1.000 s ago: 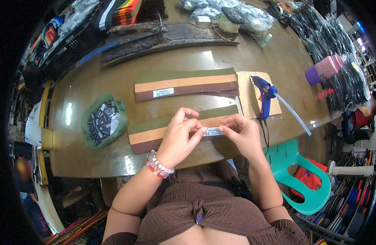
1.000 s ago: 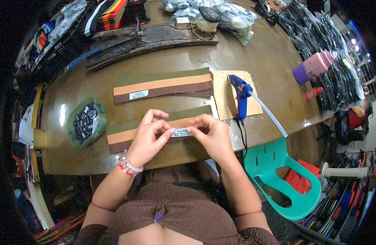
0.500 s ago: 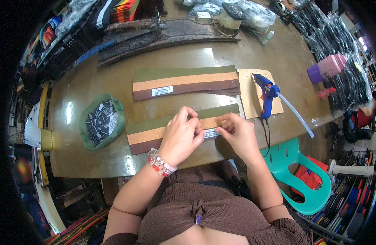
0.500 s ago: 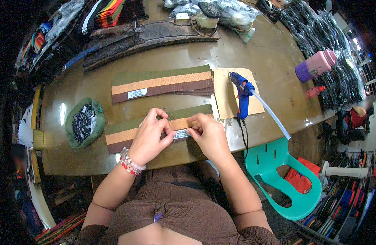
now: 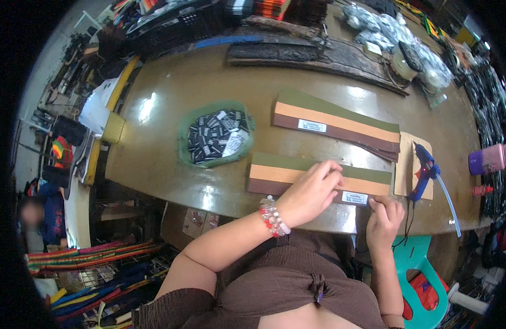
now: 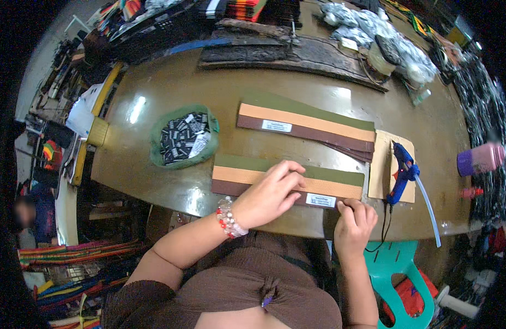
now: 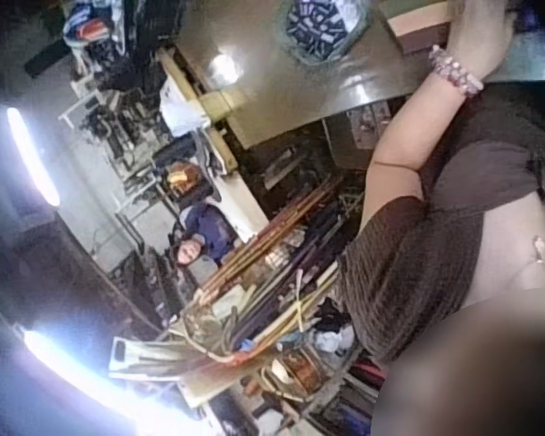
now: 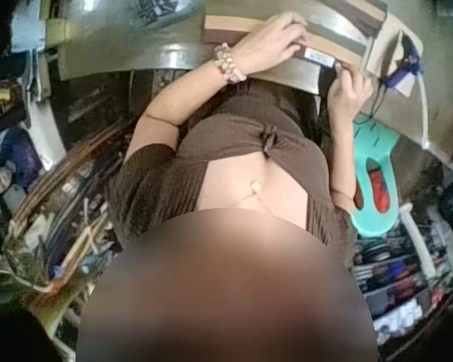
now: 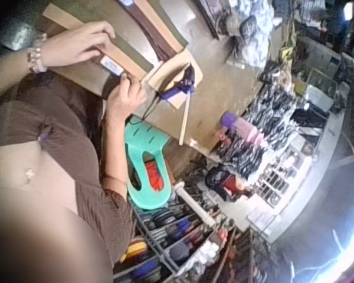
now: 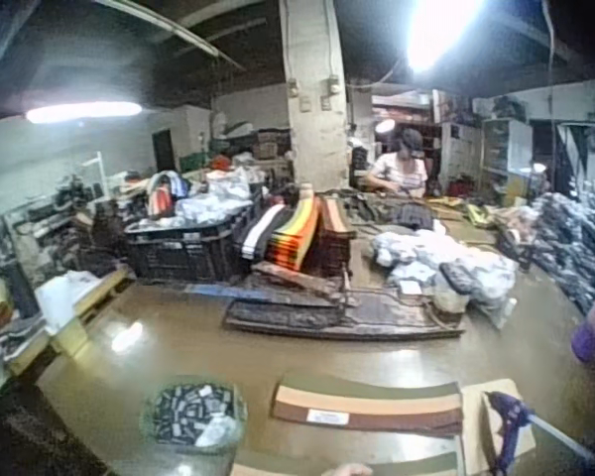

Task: The person assembles belts by applying hot glue to fabric strips and attaching small rectangular tags. They repeatedly pick tags from a container, apply glue with a hot glue gun, and press the tags onto the strips, stacking completed pieces on the table.

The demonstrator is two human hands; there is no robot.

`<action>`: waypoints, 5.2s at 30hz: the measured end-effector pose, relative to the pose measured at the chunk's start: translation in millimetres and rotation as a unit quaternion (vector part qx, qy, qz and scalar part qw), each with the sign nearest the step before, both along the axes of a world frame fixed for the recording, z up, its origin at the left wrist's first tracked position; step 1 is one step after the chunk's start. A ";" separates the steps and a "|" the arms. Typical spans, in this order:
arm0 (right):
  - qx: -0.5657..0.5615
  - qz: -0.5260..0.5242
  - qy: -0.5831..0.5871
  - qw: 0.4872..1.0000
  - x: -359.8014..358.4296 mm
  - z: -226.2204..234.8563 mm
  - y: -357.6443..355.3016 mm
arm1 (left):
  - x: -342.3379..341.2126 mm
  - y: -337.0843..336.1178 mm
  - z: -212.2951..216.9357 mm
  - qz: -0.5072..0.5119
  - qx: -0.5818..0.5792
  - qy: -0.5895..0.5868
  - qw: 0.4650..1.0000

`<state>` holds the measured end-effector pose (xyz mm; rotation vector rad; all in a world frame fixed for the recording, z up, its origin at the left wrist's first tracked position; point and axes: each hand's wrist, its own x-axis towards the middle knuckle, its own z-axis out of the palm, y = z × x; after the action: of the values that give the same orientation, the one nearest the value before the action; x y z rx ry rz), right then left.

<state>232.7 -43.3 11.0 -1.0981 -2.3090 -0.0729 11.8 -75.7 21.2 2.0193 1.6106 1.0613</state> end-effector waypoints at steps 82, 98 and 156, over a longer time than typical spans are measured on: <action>-0.155 -0.204 0.292 0.921 45.4 39.7 80.0 | -9.4 5.7 37.0 0.001 -0.201 -0.452 0.869; 0.160 0.071 0.152 0.973 24.9 39.4 13.3 | 14.5 -10.8 41.5 -0.126 -0.343 -0.548 0.752; -0.705 0.108 0.599 0.363 -51.5 5.5 -75.7 | -4.4 -77.2 38.5 -0.031 -0.177 -0.224 0.958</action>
<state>181.2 -119.0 16.5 -0.7173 -0.5352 2.2884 7.4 -152.9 59.6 1.4590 1.3696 1.0291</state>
